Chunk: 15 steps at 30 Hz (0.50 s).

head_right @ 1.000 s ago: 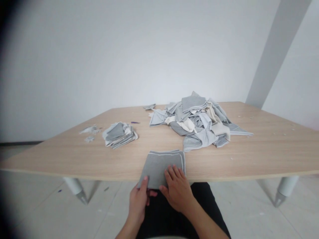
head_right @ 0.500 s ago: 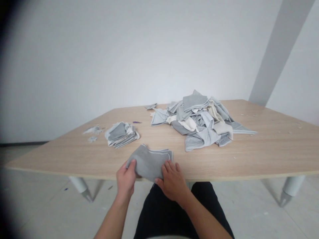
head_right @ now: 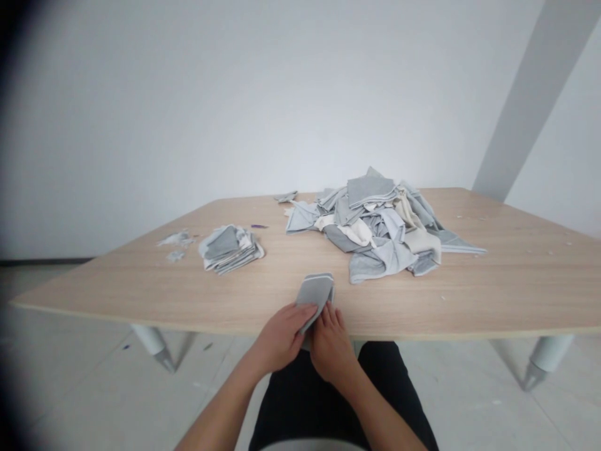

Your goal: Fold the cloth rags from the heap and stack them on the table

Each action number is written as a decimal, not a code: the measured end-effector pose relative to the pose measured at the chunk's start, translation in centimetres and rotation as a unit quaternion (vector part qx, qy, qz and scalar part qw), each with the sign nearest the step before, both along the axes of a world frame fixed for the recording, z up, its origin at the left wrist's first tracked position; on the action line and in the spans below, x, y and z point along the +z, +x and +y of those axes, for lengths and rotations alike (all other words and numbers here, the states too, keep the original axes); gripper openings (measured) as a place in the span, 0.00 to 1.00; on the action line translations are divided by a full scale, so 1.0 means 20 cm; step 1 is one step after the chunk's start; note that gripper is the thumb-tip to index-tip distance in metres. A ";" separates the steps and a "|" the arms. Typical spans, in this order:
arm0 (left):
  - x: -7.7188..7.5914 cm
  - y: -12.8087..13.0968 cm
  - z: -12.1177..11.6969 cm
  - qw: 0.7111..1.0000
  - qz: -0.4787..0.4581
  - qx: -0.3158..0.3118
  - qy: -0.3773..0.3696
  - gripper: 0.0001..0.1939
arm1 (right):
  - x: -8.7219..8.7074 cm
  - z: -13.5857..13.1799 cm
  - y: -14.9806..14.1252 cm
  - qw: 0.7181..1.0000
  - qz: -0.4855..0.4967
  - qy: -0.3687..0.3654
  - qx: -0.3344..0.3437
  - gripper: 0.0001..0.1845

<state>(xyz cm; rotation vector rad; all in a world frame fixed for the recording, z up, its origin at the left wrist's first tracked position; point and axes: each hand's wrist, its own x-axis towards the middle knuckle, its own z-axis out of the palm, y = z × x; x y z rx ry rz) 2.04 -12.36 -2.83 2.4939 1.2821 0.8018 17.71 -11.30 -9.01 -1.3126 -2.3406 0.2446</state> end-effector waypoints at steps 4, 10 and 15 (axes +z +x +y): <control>0.05 0.01 -0.05 0.996 0.057 -0.007 -0.063 0.32 | -0.03 -0.01 0.02 0.994 0.097 0.042 -0.015 0.26; 0.06 0.02 -0.09 0.991 0.111 0.012 -0.075 0.33 | 0.03 -0.16 0.11 0.961 0.179 -0.041 -0.205 0.23; 0.01 0.07 -0.13 0.984 0.156 -0.005 -0.084 0.44 | -0.02 -0.20 0.11 0.908 0.304 -0.237 -0.162 0.29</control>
